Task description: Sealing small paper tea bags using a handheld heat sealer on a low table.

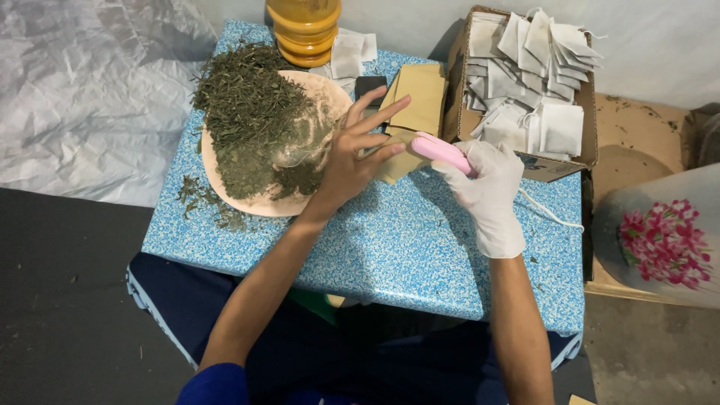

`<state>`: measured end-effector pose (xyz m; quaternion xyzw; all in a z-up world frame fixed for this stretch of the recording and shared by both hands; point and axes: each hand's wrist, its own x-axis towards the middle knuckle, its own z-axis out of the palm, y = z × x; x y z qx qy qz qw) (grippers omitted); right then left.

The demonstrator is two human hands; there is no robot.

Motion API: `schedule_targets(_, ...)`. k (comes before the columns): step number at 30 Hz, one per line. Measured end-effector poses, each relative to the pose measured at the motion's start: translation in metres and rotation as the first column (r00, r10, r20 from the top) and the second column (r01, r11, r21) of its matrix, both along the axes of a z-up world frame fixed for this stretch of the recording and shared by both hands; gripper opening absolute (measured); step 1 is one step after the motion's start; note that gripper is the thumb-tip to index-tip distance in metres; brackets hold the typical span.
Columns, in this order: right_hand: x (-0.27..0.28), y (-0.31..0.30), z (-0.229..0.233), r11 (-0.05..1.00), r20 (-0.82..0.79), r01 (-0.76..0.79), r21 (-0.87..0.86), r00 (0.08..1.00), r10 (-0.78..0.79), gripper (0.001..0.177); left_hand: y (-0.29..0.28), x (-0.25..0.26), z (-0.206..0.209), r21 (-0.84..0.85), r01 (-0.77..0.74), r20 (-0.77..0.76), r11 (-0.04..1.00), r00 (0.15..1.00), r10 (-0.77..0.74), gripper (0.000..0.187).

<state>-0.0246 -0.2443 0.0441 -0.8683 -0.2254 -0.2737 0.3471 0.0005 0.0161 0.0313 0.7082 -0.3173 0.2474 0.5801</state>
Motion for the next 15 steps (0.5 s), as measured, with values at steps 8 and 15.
schedule_targets(8, -0.001, -0.001, 0.006, 1.0, -0.024, 0.01, 0.008, 1.0, -0.01, 0.039, 0.002, 0.001, 0.002, -0.021, -0.018, 0.0, 1.0, 1.0, 0.018, 0.026)
schedule_targets(15, -0.005, -0.002, 0.015, 0.995, -0.095, -0.001, 0.099, 0.995, 0.011, 0.035, 0.007, -0.007, 0.011, -0.072, -0.039, -0.113, 0.997, 0.993, 0.031, 0.028)
